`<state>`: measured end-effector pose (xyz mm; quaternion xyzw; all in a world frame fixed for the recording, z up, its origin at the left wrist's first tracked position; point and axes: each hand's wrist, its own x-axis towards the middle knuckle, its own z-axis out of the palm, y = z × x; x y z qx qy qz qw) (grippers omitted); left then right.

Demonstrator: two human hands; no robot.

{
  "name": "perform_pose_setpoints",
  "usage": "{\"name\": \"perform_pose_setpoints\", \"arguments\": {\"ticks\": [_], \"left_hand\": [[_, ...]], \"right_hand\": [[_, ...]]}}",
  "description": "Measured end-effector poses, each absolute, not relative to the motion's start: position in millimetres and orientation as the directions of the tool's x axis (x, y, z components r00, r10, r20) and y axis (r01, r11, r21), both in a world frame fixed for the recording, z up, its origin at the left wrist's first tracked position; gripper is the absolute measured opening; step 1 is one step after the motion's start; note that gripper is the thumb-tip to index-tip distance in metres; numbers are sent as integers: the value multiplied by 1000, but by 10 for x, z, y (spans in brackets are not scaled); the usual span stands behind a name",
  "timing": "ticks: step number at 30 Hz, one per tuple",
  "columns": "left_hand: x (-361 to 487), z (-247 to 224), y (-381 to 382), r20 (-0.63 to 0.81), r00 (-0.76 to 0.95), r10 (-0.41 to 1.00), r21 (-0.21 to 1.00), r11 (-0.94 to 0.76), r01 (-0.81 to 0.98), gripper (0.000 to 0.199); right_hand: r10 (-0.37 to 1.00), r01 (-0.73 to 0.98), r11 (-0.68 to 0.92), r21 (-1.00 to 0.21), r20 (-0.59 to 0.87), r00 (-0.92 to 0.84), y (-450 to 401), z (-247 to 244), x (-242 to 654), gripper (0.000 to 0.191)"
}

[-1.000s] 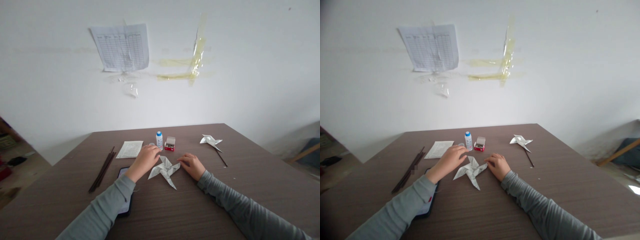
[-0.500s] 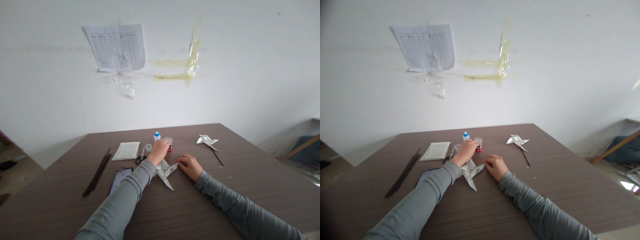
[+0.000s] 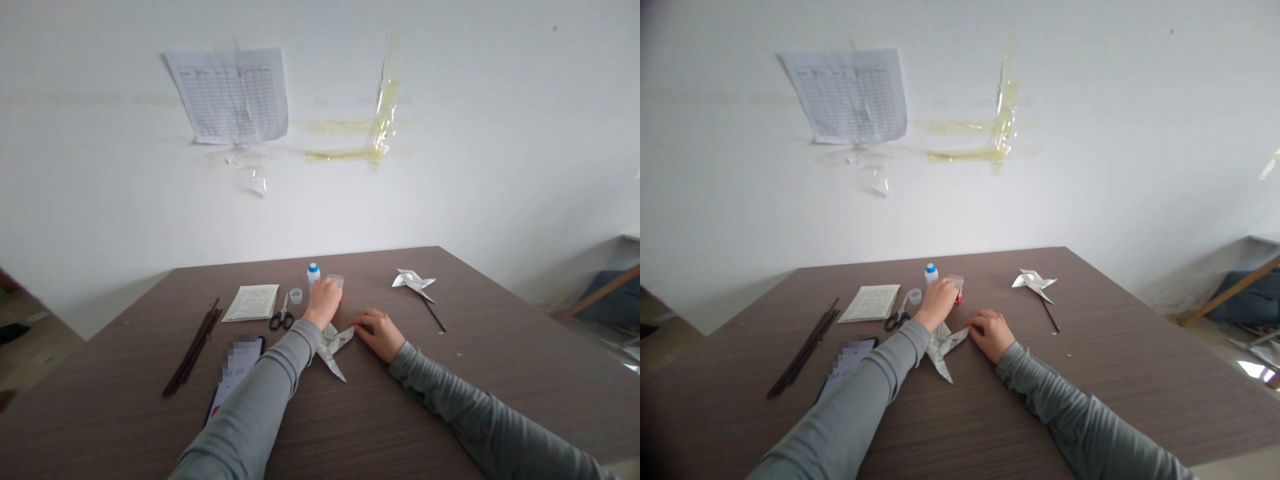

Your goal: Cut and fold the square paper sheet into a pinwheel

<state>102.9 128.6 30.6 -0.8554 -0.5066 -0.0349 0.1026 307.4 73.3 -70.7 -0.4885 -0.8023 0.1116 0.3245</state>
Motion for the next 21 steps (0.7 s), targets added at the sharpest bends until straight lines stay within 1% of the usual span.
{"name": "perform_pose_setpoints", "arguments": {"ticks": [4,9,14,21], "left_hand": [[1097,325,1295,165,485,859,-172,-459,872,32],[1137,340,1285,176,507,844,-197,-474,858,35],[1136,351,1286,197,542,817,-209,-505,838,36],[1103,324,1302,241,580,778,-217,-539,814,35]], "right_hand": [[867,723,482,-496,388,-312,718,-681,3066,31],[871,722,477,-500,378,-314,685,-632,3061,34],[867,712,480,-512,401,-296,662,-605,3060,33],[861,719,489,-493,405,-308,697,-654,3081,31]]}}
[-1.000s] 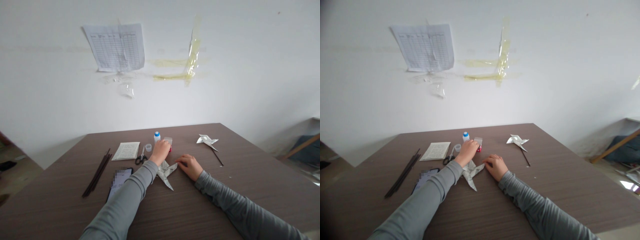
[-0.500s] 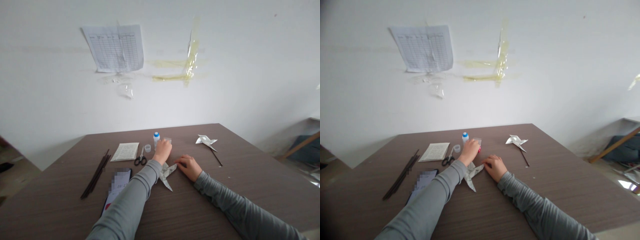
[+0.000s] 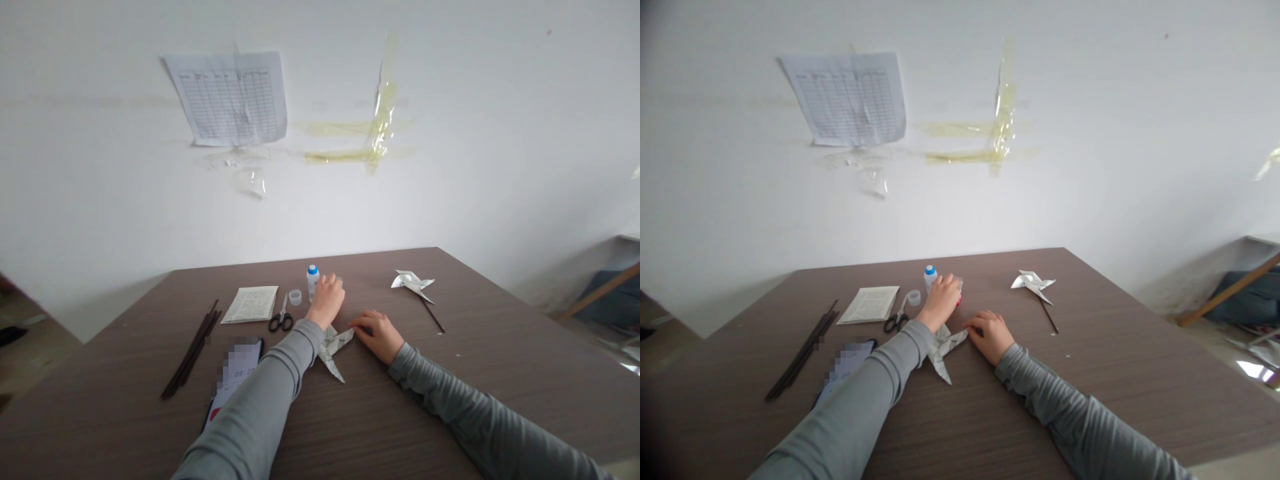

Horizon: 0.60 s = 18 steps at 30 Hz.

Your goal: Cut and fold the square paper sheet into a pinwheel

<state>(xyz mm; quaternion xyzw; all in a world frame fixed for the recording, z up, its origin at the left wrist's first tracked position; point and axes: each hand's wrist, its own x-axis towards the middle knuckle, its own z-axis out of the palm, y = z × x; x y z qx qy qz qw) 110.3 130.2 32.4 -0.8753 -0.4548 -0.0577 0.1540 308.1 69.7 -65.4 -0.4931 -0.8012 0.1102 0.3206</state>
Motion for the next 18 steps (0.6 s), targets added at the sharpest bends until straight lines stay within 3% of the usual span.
{"name": "perform_pose_setpoints", "arguments": {"ticks": [18], "left_hand": [[892,310,1272,311,573,758,-210,-533,820,38]], "right_hand": [[838,704,522,-482,442,-319,725,-729,3106,29]]}}
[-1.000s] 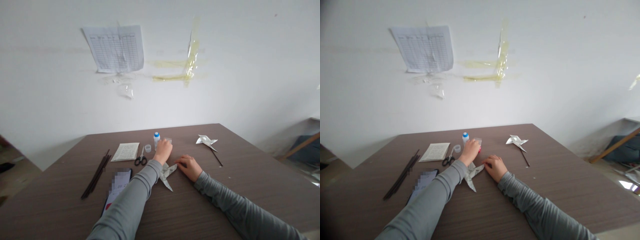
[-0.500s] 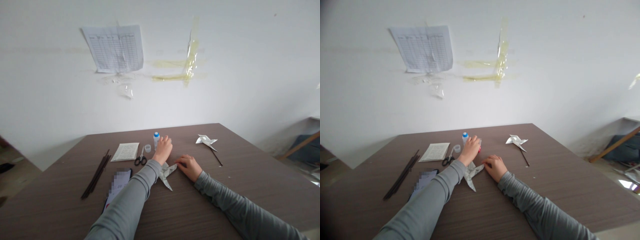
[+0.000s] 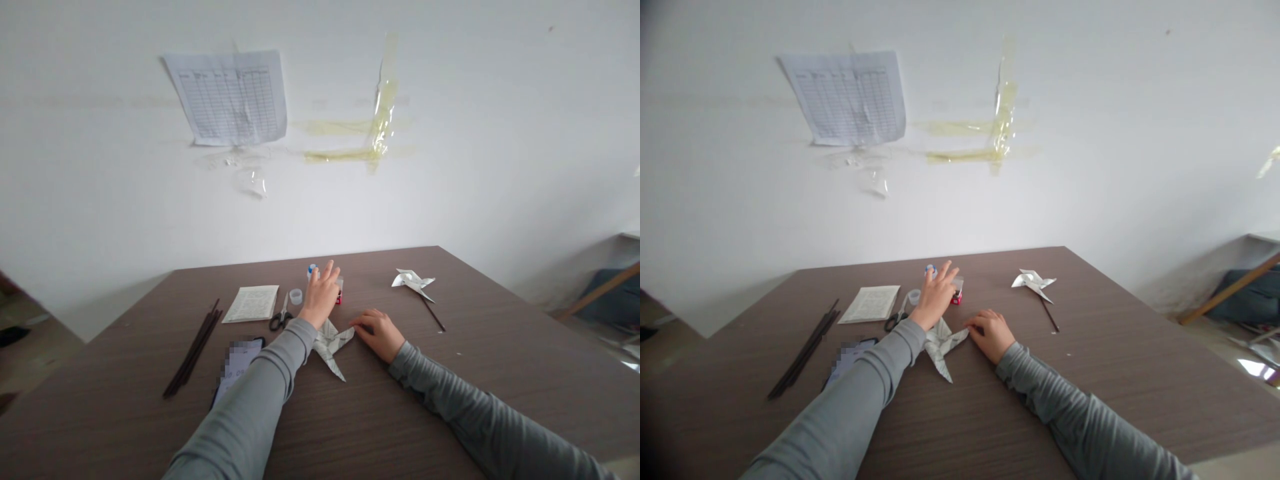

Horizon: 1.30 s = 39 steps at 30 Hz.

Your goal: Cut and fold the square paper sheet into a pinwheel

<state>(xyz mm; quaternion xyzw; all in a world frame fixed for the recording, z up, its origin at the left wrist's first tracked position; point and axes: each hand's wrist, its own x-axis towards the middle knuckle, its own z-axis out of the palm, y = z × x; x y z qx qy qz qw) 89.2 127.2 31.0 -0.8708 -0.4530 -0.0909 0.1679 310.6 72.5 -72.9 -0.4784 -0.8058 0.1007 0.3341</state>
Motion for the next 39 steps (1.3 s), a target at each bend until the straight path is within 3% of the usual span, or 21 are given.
{"name": "perform_pose_setpoints", "arguments": {"ticks": [11,20,25,31,39], "left_hand": [[735,332,1050,374,522,767,-54,-543,838,32],[445,310,454,277,368,888,223,-432,874,22],[386,90,194,338,265,903,344,-381,858,26],[352,-183,147,450,200,870,401,-398,825,28],[298,-386,202,445,129,886,478,-357,803,27]], "right_hand": [[848,689,507,-518,444,-291,729,-731,3117,25],[800,608,576,-547,529,-282,712,-734,3025,15],[755,551,636,-540,584,-298,740,-783,2915,22],[681,493,717,-494,647,-342,756,-846,2824,28],[651,457,747,-482,670,-357,785,-899,2656,8]]}}
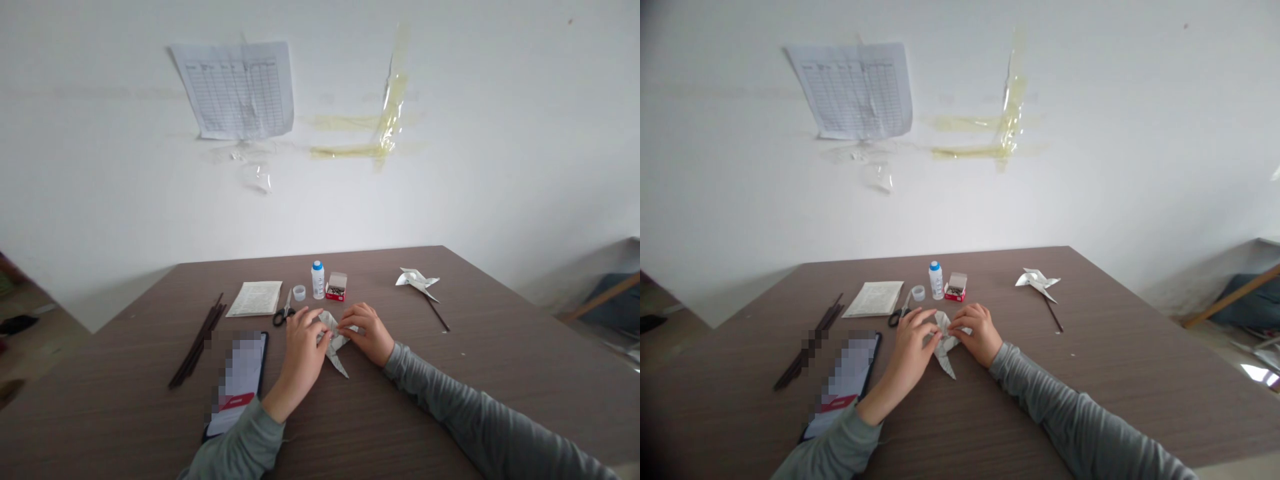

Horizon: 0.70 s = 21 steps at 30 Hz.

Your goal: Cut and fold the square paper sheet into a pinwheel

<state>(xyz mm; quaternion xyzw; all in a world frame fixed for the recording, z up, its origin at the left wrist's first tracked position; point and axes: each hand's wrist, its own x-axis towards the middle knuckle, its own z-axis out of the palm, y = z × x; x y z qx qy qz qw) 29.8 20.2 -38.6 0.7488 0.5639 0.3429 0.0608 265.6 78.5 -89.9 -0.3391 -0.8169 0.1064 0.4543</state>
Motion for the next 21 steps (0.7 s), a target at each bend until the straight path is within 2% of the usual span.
{"name": "perform_pose_setpoints", "arguments": {"ticks": [13,21], "left_hand": [[414,-367,247,426,108,898,498,-333,801,29],[436,-385,239,394,117,912,447,-302,842,33]], "right_hand": [[702,434,708,-557,625,-343,806,-894,2620,15],[727,435,686,-583,582,-366,805,-880,2614,18]]}}
